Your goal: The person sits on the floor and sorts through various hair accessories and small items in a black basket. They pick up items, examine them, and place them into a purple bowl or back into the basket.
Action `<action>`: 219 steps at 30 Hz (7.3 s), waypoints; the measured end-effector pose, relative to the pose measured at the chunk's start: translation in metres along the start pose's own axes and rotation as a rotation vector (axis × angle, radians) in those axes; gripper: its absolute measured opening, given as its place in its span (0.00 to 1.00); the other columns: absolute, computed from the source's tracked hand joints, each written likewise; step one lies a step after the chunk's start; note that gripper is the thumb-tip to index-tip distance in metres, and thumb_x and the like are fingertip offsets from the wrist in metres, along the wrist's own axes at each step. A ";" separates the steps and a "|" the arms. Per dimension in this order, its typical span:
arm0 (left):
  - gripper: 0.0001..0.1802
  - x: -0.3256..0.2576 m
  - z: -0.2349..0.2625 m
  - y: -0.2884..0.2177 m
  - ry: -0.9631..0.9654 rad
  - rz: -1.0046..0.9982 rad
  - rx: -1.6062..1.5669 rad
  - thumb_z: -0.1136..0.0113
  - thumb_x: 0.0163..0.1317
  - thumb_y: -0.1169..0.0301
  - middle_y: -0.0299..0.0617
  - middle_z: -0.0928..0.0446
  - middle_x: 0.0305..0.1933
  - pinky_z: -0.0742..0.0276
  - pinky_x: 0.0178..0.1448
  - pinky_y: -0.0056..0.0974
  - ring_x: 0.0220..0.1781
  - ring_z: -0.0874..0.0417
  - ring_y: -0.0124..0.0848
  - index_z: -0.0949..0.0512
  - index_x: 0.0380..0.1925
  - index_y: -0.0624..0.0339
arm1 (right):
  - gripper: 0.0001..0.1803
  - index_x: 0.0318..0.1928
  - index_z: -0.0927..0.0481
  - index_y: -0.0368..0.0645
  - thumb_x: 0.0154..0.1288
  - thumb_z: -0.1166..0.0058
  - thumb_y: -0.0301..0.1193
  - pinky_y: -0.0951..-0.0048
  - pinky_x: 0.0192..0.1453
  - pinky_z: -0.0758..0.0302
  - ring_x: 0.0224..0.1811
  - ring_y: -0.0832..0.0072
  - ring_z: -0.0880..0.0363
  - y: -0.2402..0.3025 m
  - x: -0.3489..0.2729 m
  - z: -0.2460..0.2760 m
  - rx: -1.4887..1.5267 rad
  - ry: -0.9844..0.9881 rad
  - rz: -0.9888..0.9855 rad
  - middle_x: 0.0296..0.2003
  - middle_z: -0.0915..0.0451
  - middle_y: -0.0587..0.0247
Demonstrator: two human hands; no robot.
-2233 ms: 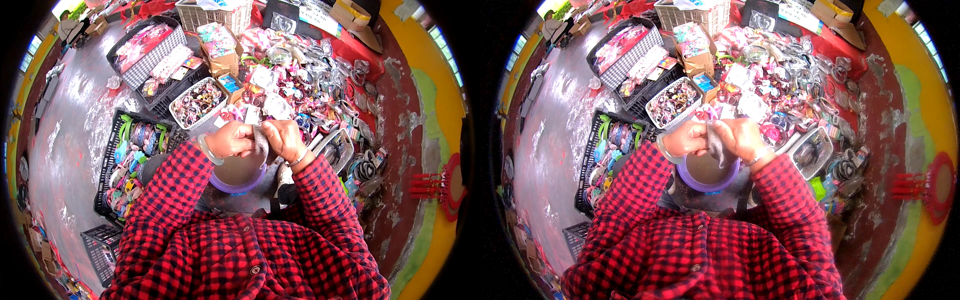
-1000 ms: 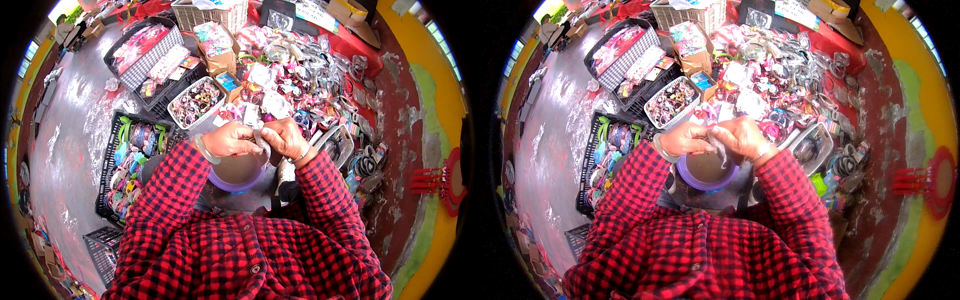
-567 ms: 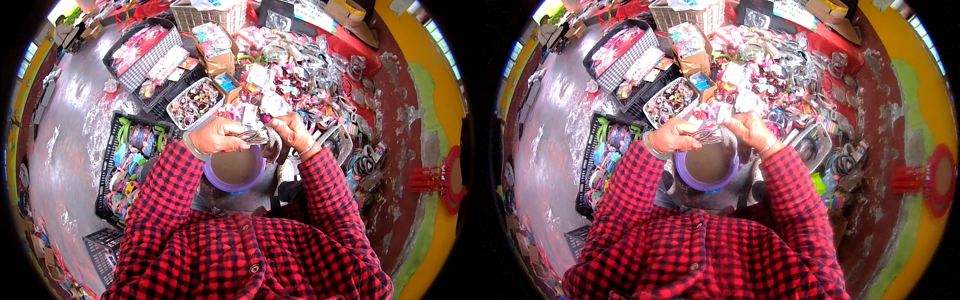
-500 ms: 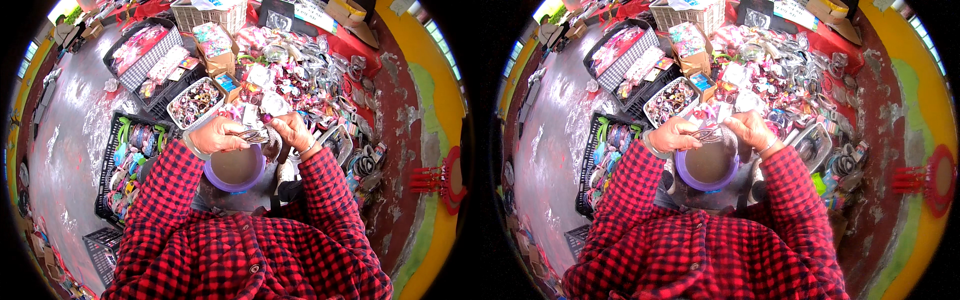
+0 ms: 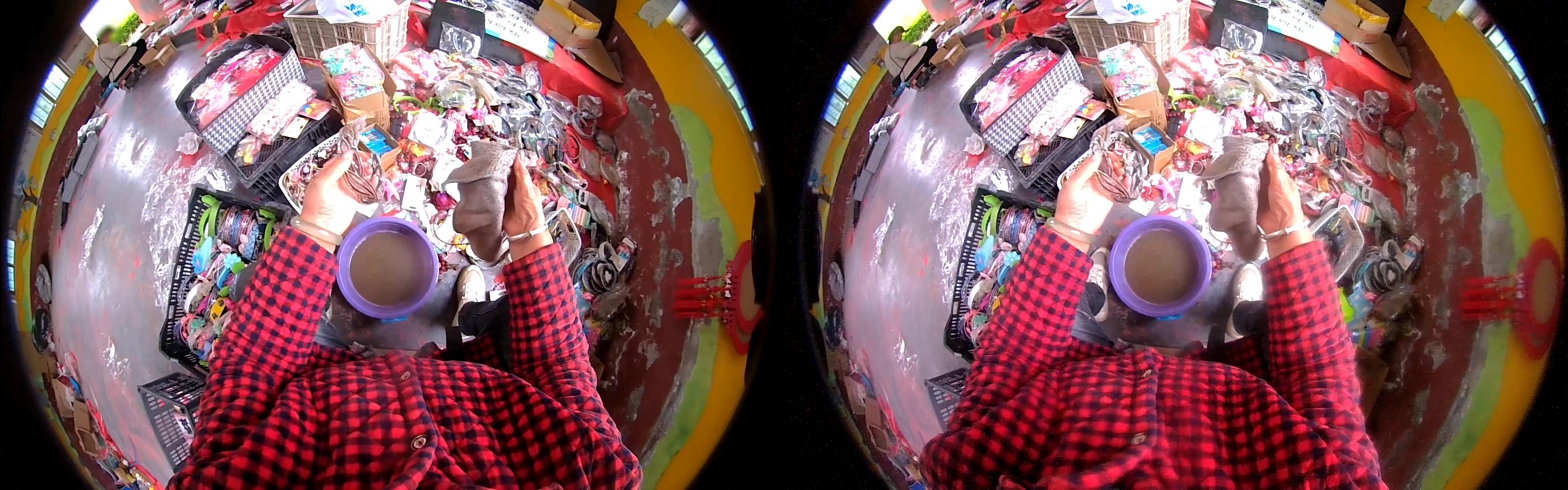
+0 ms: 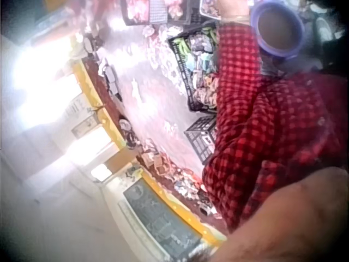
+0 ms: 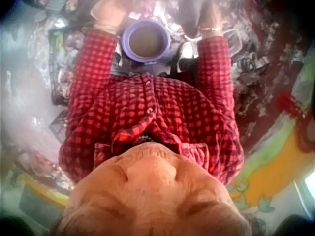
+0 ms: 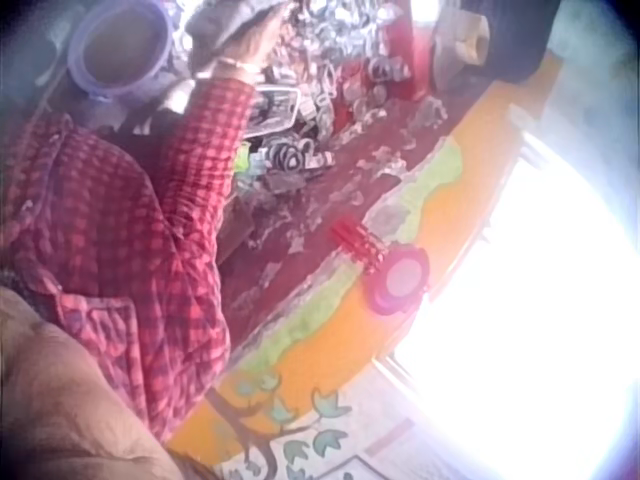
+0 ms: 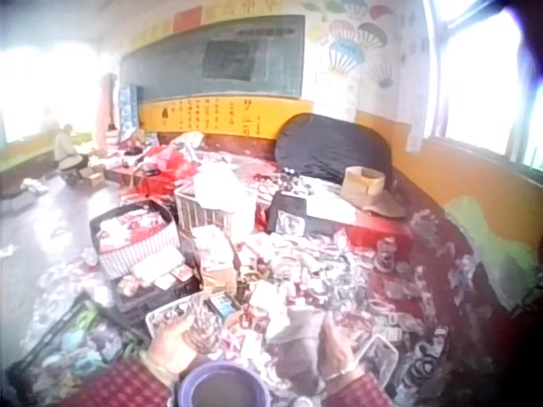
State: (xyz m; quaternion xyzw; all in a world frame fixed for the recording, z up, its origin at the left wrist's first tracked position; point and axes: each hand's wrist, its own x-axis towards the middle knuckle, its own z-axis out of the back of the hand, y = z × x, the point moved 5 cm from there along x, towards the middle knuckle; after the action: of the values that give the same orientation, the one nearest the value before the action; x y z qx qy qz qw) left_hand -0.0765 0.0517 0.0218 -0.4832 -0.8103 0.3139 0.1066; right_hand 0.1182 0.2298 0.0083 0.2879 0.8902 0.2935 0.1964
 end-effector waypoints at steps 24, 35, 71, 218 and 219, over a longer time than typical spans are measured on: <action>0.13 0.002 -0.003 0.051 0.256 -0.013 0.987 0.47 0.58 0.69 0.38 0.24 0.35 0.30 0.42 0.29 0.37 0.24 0.25 0.26 0.39 0.66 | 0.16 0.51 0.31 0.34 0.65 0.60 0.29 0.79 0.45 0.31 0.41 0.77 0.28 -0.086 0.000 -0.029 -0.635 0.012 0.046 0.38 0.25 0.61; 0.11 0.014 0.015 0.057 -0.024 0.214 -0.009 0.44 0.56 0.65 0.39 0.24 0.34 0.31 0.48 0.37 0.38 0.26 0.31 0.25 0.35 0.60 | 0.14 0.42 0.29 0.35 0.67 0.61 0.33 0.77 0.32 0.28 0.28 0.78 0.27 -0.090 -0.010 -0.058 -0.696 0.227 -0.040 0.27 0.26 0.63; 0.17 -0.004 -0.006 0.048 0.160 0.255 0.124 0.52 0.63 0.60 0.43 0.23 0.36 0.27 0.45 0.35 0.37 0.22 0.30 0.28 0.41 0.63 | 0.07 0.32 0.31 0.38 0.60 0.55 0.30 0.59 0.32 0.32 0.30 0.51 0.27 -0.087 -0.027 -0.069 -1.600 0.454 0.378 0.25 0.28 0.48; 0.26 -0.178 0.471 -0.041 -0.580 0.587 1.893 0.33 0.41 0.67 0.54 0.26 0.43 0.31 0.52 0.42 0.48 0.26 0.48 0.30 0.41 0.65 | 0.14 0.45 0.27 0.39 0.57 0.49 0.27 0.72 0.48 0.29 0.41 0.74 0.25 0.092 -0.084 0.067 -0.625 -0.258 0.329 0.39 0.23 0.63; 0.22 -0.184 0.486 -0.048 -0.591 0.649 1.974 0.35 0.42 0.67 0.54 0.25 0.41 0.30 0.51 0.43 0.47 0.25 0.48 0.28 0.38 0.65 | 0.14 0.45 0.27 0.39 0.57 0.49 0.27 0.72 0.47 0.29 0.40 0.73 0.25 0.099 -0.081 0.077 -0.602 -0.269 0.320 0.39 0.23 0.62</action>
State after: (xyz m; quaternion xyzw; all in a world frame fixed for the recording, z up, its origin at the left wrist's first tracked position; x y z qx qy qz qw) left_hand -0.2485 -0.3178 -0.3038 -0.2807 -0.0264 0.9459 0.1607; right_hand 0.2587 0.2765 0.0277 0.3888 0.6739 0.5288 0.3391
